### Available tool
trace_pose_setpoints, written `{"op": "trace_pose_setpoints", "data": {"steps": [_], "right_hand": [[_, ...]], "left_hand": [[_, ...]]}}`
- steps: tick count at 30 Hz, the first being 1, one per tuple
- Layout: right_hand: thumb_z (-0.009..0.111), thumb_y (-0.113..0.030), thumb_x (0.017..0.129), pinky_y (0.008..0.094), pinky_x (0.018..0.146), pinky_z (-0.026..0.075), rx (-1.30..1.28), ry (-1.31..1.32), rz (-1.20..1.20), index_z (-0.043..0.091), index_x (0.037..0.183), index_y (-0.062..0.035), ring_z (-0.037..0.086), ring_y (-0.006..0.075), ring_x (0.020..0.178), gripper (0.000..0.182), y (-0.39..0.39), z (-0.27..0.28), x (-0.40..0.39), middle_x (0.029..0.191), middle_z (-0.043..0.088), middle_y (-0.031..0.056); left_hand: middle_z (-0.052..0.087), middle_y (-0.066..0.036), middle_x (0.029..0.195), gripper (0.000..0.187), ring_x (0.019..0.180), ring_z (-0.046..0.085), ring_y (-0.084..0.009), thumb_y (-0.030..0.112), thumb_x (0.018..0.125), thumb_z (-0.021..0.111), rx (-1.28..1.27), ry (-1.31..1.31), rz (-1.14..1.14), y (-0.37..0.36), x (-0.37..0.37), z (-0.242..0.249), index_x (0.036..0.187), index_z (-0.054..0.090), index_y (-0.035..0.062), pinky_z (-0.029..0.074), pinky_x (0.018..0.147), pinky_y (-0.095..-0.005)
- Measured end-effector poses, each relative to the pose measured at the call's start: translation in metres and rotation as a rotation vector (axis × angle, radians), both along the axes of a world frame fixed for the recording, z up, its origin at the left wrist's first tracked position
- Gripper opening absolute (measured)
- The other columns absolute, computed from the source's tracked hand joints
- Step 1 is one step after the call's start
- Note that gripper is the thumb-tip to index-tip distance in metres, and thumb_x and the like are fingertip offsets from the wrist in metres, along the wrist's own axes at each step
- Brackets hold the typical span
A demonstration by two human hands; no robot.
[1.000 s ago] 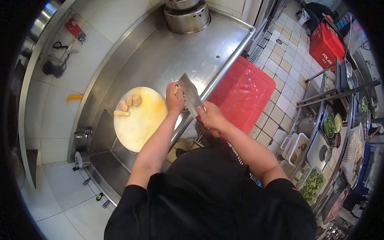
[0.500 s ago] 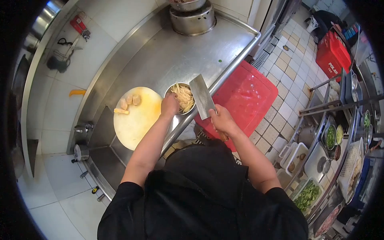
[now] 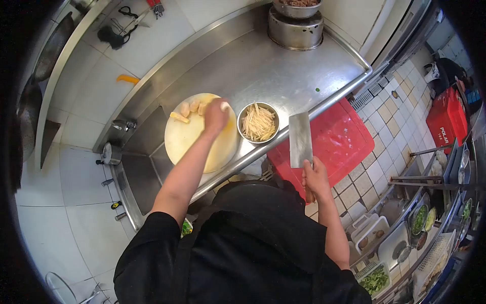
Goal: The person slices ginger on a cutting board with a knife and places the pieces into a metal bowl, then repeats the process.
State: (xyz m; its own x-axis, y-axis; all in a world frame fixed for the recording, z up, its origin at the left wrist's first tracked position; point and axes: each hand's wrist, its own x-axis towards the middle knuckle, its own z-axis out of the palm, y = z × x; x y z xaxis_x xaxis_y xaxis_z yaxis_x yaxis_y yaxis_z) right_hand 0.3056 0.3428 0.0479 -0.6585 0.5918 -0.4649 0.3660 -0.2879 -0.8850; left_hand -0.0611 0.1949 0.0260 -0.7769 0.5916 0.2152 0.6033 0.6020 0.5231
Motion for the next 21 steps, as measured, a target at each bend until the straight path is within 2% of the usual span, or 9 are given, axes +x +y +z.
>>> {"op": "trace_pose_setpoints", "data": {"steps": [3, 4, 6, 11, 13, 17, 19, 20, 21], "right_hand": [[0.052, -0.021, 0.105, 0.0294, 0.041, 0.042, 0.008, -0.038, -0.023, 0.051, 0.096, -0.0049, 0.050, 0.0119, 0.045, 0.018, -0.006, 0.004, 0.007, 0.064, 0.049, 0.0017], [0.053, -0.021, 0.105, 0.0293, 0.042, 0.043, 0.023, -0.073, -0.031, 0.051, 0.096, -0.0049, 0.050, 0.0118, 0.045, 0.018, -0.010, 0.006, 0.010, 0.064, 0.050, 0.0016], [0.053, -0.021, 0.104, 0.0291, 0.042, 0.043, 0.040, -0.088, -0.020, 0.052, 0.096, -0.0049, 0.050, 0.0117, 0.046, 0.018, -0.015, 0.005, 0.011, 0.064, 0.050, 0.0013], [0.056, -0.021, 0.103, 0.0297, 0.042, 0.043, 0.088, -0.103, 0.016, 0.053, 0.097, -0.0052, 0.051, 0.0115, 0.047, 0.017, -0.036, 0.011, -0.002, 0.065, 0.051, 0.0008], [0.057, -0.022, 0.102, 0.0287, 0.044, 0.043, 0.123, -0.091, 0.078, 0.056, 0.099, -0.0054, 0.052, 0.0107, 0.049, 0.017, -0.048, 0.012, -0.012, 0.065, 0.052, 0.0004], [0.058, -0.022, 0.101, 0.0312, 0.046, 0.043, 0.155, -0.058, 0.151, 0.056, 0.100, -0.0043, 0.053, 0.0120, 0.049, 0.018, -0.073, 0.022, -0.037, 0.066, 0.054, 0.0036], [0.060, -0.021, 0.100, 0.0353, 0.054, 0.046, 0.326, -0.091, 0.278, 0.057, 0.104, -0.0029, 0.059, 0.0181, 0.056, 0.019, -0.085, 0.030, -0.048, 0.069, 0.058, 0.0112], [0.060, -0.021, 0.098, 0.0449, 0.065, 0.050, 0.431, -0.137, 0.338, 0.057, 0.109, -0.0029, 0.065, 0.0333, 0.069, 0.022, -0.090, 0.030, -0.054, 0.078, 0.063, 0.0214], [0.060, -0.021, 0.098, 0.0449, 0.065, 0.050, 0.405, -0.151, 0.329, 0.057, 0.109, -0.0029, 0.065, 0.0333, 0.069, 0.022, -0.096, 0.038, -0.061, 0.078, 0.063, 0.0214]], "left_hand": [[0.057, -0.017, 0.134, 0.047, 0.121, 0.052, -0.0361, 0.002, 0.083, 0.063, -0.280, 0.107, 0.116, -0.033, -0.033, 0.010, 0.130, 0.064, 0.0072, 0.043, 0.105, -0.0444], [0.057, -0.017, 0.134, 0.047, 0.121, 0.052, -0.0361, 0.002, 0.083, 0.063, -0.282, 0.104, 0.108, -0.045, -0.040, 0.009, 0.130, 0.064, 0.0072, 0.043, 0.105, -0.0444], [0.051, -0.015, 0.140, 0.056, 0.127, 0.048, -0.0347, -0.001, 0.080, 0.065, -0.473, 0.218, -0.123, -0.060, -0.047, 0.010, 0.134, 0.061, 0.0100, 0.042, 0.107, -0.0427], [0.052, -0.015, 0.130, 0.059, 0.123, 0.048, -0.0343, -0.007, 0.078, 0.060, -0.481, 0.080, -0.084, -0.071, -0.048, 0.000, 0.135, 0.061, 0.0093, 0.041, 0.109, -0.0404], [0.056, -0.016, 0.126, 0.058, 0.118, 0.053, -0.0345, -0.004, 0.078, 0.062, -0.404, 0.008, -0.014, -0.083, -0.046, -0.002, 0.135, 0.060, 0.0079, 0.045, 0.104, -0.0408], [0.060, -0.017, 0.119, 0.060, 0.108, 0.059, -0.0338, 0.004, 0.076, 0.071, -0.410, -0.102, -0.107, -0.114, -0.035, 0.004, 0.135, 0.060, 0.0061, 0.049, 0.099, -0.0421], [0.055, -0.020, 0.131, 0.067, 0.112, 0.060, -0.0349, 0.013, 0.075, 0.079, -0.408, -0.329, -0.114, -0.128, -0.017, 0.016, 0.138, 0.057, 0.0053, 0.048, 0.103, -0.0427], [0.056, -0.018, 0.130, 0.072, 0.107, 0.062, -0.0313, 0.019, 0.073, 0.084, -0.376, -0.367, -0.114, -0.137, -0.010, 0.014, 0.138, 0.057, 0.0050, 0.051, 0.098, -0.0406], [0.056, -0.018, 0.130, 0.072, 0.107, 0.062, -0.0313, 0.019, 0.073, 0.084, -0.400, -0.381, -0.126, -0.147, -0.001, 0.010, 0.138, 0.057, 0.0050, 0.051, 0.098, -0.0406]]}}
